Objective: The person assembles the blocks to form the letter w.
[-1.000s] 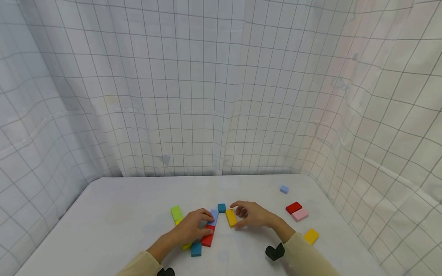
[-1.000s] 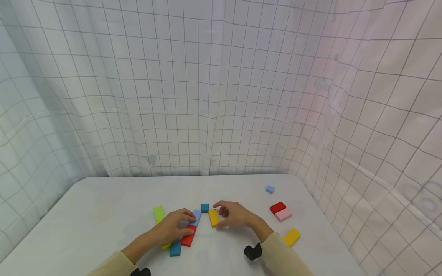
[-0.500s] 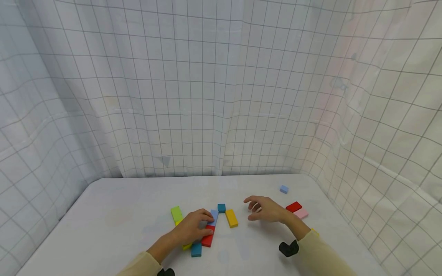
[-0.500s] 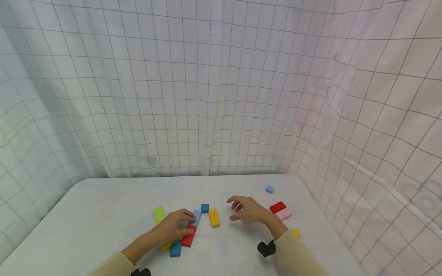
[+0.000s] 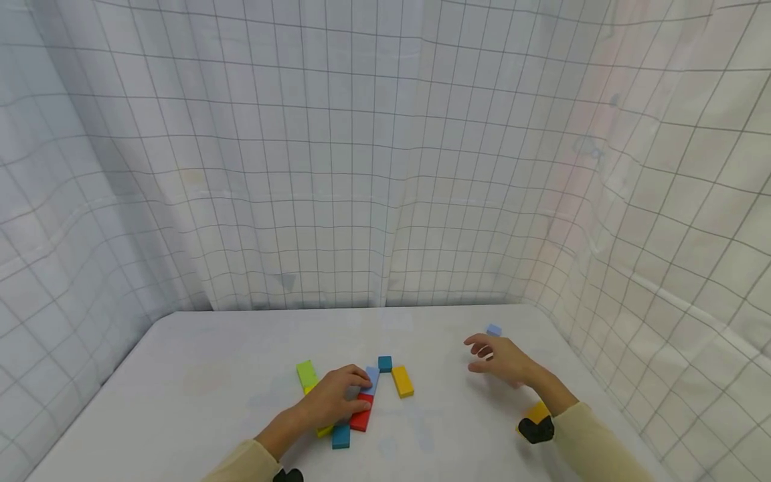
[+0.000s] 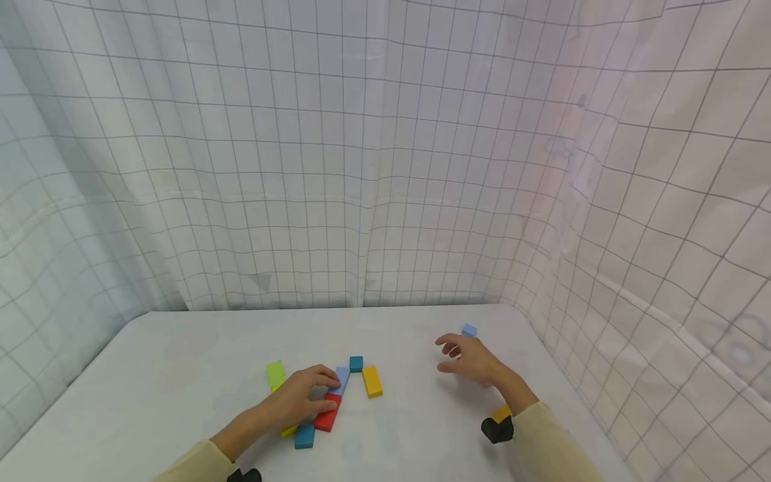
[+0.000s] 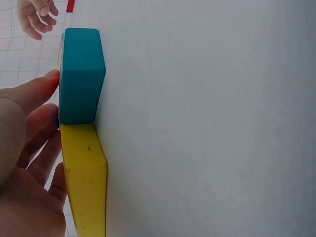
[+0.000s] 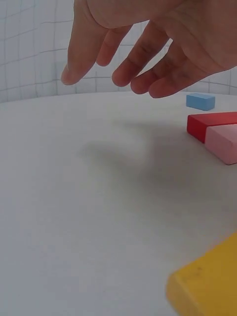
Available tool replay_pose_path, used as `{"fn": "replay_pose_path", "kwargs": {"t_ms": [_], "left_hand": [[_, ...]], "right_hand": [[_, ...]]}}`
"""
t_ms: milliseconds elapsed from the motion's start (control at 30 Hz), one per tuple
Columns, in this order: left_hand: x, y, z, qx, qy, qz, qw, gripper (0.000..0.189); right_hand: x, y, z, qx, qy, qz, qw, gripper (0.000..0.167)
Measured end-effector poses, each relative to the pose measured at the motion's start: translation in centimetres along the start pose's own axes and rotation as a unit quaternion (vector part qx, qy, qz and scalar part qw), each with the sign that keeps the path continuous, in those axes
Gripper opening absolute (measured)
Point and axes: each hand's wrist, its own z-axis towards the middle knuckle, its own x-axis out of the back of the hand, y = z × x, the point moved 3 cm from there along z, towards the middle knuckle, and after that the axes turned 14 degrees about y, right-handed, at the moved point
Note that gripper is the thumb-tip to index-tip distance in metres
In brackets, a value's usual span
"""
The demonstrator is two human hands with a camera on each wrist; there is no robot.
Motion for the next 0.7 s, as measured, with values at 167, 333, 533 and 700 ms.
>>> {"fn": "replay_pose_path", "kwargs": {"t_ms": [167, 333, 533, 700], "left_hand": [[0.0, 0.0, 0.0, -0.002, 0.001, 0.001, 1.0000, 0.030], [0.1, 0.2, 0.0, -0.004, 0.002, -0.008, 1.0000, 0.030], [0.0, 0.0, 0.0, -0.003, -0.001, -0.009, 1.0000, 0.031], [0.0, -0.2, 0.1, -0.007, 0.001, -0.004, 1.0000, 0.031]], "right_hand": [[1.3, 0.9, -0.7, -0.018, 0.020, -0.022, 0.9994, 0.052], [2.3, 1.6, -1.6, -0.052, 0.039, -0.032, 0.9974, 0.052], [3.3, 2.6, -2.9, -0.096, 0.058, -0.041, 0.9928, 0.048], [3.9, 3.6, -3.6, -0.108, 0.068, -0.049, 0.9906, 0.047]]}}
